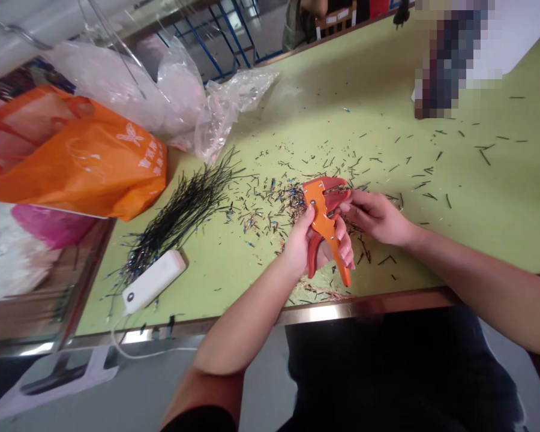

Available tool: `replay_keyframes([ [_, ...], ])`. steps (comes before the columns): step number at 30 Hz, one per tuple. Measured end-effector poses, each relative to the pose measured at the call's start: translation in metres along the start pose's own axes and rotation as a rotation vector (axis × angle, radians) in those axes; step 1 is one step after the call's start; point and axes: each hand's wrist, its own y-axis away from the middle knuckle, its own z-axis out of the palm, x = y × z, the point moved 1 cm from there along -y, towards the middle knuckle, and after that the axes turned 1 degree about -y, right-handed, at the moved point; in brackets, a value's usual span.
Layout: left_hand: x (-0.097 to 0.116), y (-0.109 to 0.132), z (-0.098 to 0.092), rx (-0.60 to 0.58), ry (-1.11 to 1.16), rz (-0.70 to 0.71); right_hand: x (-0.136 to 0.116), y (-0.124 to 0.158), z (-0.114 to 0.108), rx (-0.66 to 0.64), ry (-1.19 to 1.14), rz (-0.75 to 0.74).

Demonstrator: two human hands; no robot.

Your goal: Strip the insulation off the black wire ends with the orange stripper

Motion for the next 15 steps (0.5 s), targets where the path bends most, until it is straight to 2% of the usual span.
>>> replay_keyframes([
  [9, 0.0025, -0.0031, 0.0075, -0.031, 0.043, 0.029, 0.0002, 0.0017, 0.0018, 0.003, 0.033, -0.011],
  [15, -0.0005, -0.0037, 0.0043, -0.032, 0.007, 0.045, -0.0007, 0.0027, 0.0050, 0.001, 0.033, -0.035],
])
